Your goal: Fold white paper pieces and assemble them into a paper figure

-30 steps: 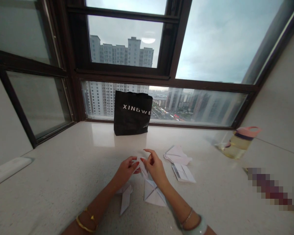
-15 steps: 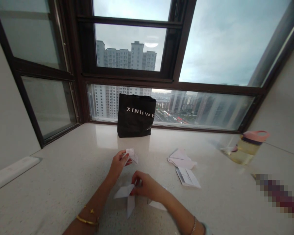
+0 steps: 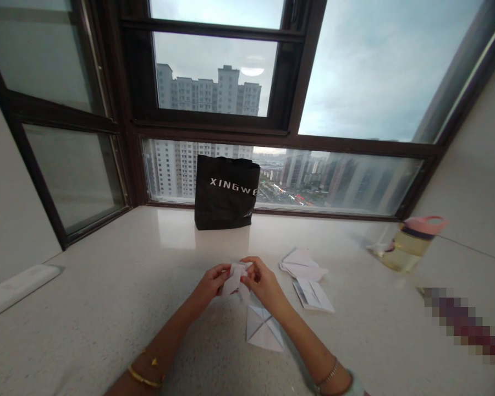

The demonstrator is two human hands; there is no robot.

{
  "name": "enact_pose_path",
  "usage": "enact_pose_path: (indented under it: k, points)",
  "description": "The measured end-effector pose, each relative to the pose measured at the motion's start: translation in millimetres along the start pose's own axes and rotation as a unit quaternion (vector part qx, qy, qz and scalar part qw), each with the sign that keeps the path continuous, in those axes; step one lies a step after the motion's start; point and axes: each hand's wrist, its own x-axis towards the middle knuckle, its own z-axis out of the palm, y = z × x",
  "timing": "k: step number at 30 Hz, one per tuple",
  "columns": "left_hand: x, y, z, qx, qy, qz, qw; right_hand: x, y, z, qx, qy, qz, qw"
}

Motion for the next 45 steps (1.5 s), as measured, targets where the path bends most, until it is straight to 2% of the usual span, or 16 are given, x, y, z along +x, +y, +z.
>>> enact_pose_path:
  k: [2, 7, 15, 18, 21, 25, 34, 37, 41, 43, 45]
  points:
    - [0, 0, 0.5, -0.010, -0.008, -0.009, 1.000, -1, -2, 0, -0.027, 0.016, -0.006, 0.999]
    - [3, -2, 0.7, 0.022, -0.009, -0.018, 1.000, -2, -4, -2, -0.060, 0.010, -0.026, 0.998]
    - [-3, 1, 7.6, 0.072, -0.034, 0.020, 0.997, -4, -5, -1, -0.070, 0.025, -0.022, 0.997]
    - [-3, 1, 7.4, 0.067, -0.037, 0.025, 0.997, -3, -2, 0, -0.071, 0.058, -0.018, 0.996]
    - [-2, 1, 5.9, 0.065, -0.038, 0.039, 0.996, 0, 5, 0, -0.043, 0.073, 0.007, 0.996]
    - [-2, 1, 5.6, 0.108, -0.035, 0.064, 0.991, 4, 12, -2, 0.026, 0.012, 0.051, 0.998]
    - [-9, 4, 10.2, 0.239, -0.001, 0.099, 0.966, 0, 8, 10, 0.099, 0.023, 0.066, 0.993]
    - [-10, 6, 10.2, 0.259, 0.020, 0.120, 0.958, 0, 13, 15, 0.124, 0.007, 0.082, 0.989]
    - [-10, 6, 9.5, 0.285, 0.031, 0.116, 0.951, 2, 14, 6, 0.045, -0.023, 0.075, 0.996]
    - [-9, 6, 8.5, 0.290, 0.037, 0.115, 0.949, 2, 10, -7, -0.045, -0.036, 0.060, 0.997]
    - [-8, 6, 7.6, 0.286, 0.044, 0.118, 0.950, -2, 5, -23, -0.152, -0.057, 0.061, 0.985]
